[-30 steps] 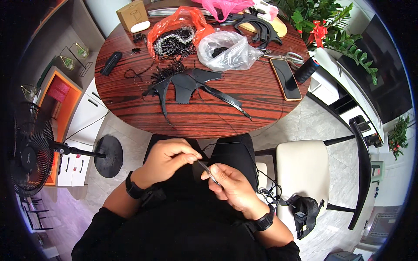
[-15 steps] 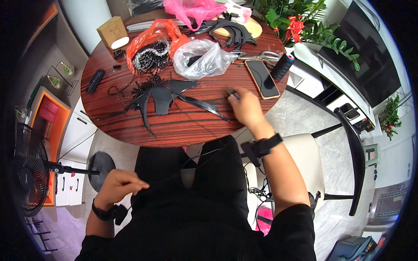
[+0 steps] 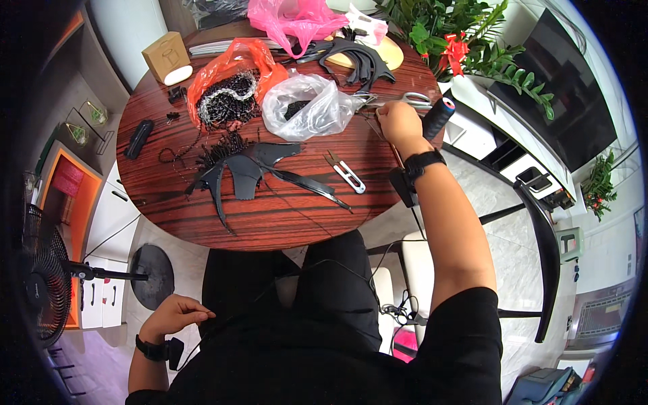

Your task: The person is sewing small black beads or decorative elements onto a black fabric or leather piece using a needle and thread.

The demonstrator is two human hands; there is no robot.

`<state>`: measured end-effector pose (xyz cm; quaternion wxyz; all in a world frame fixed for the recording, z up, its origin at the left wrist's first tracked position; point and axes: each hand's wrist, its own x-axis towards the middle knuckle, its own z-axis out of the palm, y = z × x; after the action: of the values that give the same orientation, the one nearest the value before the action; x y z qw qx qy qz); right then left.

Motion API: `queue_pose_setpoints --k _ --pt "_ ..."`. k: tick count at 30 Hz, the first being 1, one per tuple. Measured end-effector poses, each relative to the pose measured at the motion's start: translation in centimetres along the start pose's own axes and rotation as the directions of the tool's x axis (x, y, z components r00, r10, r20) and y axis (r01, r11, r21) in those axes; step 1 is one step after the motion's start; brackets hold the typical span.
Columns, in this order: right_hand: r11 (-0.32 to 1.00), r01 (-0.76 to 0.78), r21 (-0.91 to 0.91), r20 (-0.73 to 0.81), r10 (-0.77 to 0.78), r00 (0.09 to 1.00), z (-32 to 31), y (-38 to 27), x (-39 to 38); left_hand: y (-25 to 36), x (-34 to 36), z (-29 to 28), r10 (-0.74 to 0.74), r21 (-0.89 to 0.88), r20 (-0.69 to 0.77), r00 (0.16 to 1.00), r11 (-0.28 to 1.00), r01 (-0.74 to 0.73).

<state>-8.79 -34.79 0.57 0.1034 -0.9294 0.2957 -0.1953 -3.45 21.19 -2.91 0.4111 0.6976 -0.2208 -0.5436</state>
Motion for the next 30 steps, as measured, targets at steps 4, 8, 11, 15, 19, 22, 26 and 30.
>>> queue_pose_setpoints --k 4,8,11,15,19,22,26,30 --pt "0.985 0.004 -0.175 0.065 0.007 0.998 1.1 -1.0 1.6 -0.6 -0.2 -0.6 -0.032 -0.067 -0.079 0.996 0.997 0.026" --pt "0.947 -0.027 -0.321 0.112 0.066 0.992 2.2 -1.1 2.4 -1.1 -0.8 -1.3 -0.052 -0.032 -0.094 0.994 0.998 0.049" --pt "0.973 -0.085 -0.214 0.168 0.122 0.978 1.0 0.5 3.0 -1.8 -1.2 -2.5 -0.07 0.004 -0.15 0.986 0.997 0.071" --pt "0.747 -0.376 0.548 0.355 0.2 0.913 -4.6 -0.3 1.2 -6.9 -2.0 -4.5 -0.112 -0.335 -0.234 0.966 0.942 0.028" --pt "0.115 -0.455 0.883 0.429 0.194 0.882 -10.4 -0.5 -0.7 -8.6 -1.3 -4.8 -0.163 -0.493 -0.307 0.938 0.87 -0.01" --pt "-0.025 -0.412 0.911 0.411 0.144 0.9 -14.5 1.2 -1.8 -10.0 -0.7 -5.3 -0.16 -0.458 -0.313 0.936 0.889 -0.002" --pt "-0.116 -0.343 0.932 0.358 0.147 0.922 -20.1 3.6 -3.4 -12.3 -1.0 -5.8 -0.164 -0.41 -0.347 0.923 0.912 0.008" --pt "0.048 -0.227 0.973 0.201 0.318 0.927 -26.2 7.7 -4.8 -13.2 -1.6 -5.3 -0.156 -0.327 -0.403 0.902 0.945 0.017"
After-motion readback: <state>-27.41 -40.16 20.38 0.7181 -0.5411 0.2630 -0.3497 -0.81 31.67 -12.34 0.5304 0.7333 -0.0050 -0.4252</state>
